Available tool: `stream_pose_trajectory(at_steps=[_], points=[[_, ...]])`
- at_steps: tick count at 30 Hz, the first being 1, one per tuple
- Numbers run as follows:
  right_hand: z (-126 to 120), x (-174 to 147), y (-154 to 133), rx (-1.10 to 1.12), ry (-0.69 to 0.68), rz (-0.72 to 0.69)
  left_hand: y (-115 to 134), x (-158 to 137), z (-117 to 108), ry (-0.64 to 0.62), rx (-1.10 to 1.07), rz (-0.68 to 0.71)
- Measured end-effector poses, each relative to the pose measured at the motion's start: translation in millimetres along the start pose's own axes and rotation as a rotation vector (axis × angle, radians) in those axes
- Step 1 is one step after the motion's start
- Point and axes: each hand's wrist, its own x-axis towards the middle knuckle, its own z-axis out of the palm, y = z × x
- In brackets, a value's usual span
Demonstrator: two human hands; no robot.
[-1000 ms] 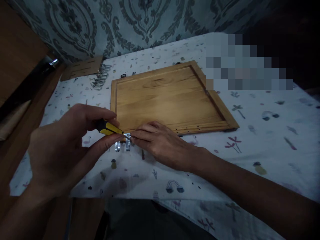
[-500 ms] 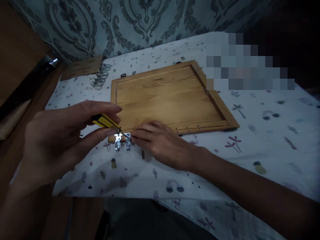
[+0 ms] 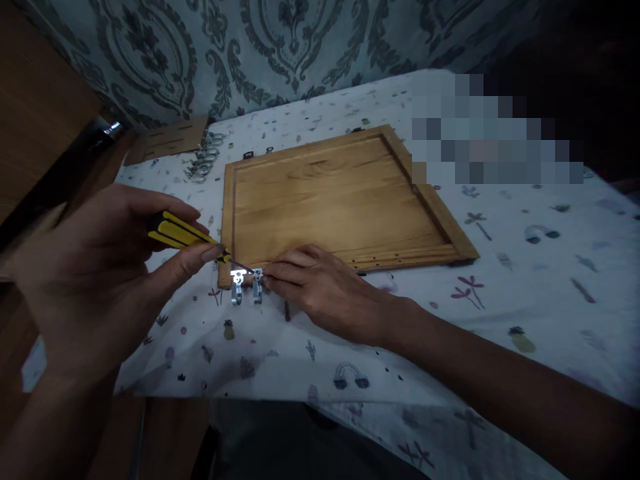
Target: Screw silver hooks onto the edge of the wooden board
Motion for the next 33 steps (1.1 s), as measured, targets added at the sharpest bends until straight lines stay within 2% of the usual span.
stream_pose_trajectory(at_steps=[4,9,18,33], points=[[-0.2,1.1,-0.3,-0.014,0.011,-0.002,-0.2,-1.8,5.9,0.039,0.031,0.055],[0.4,0.6,-0.3,-0.01,0.014,-0.007,-5.3,-6.2,4.9,0.015,0.162,0.048],[0.6,0.8,-0.6,-0.021,0.009,-0.008,-4.7,-8.3,5.4,-0.018,0.217,0.003],[-0.1,-0.1,-0.9,-0.049,0.02,-0.007,1.8,-8.4,6.5,-0.013,0.384,0.102]])
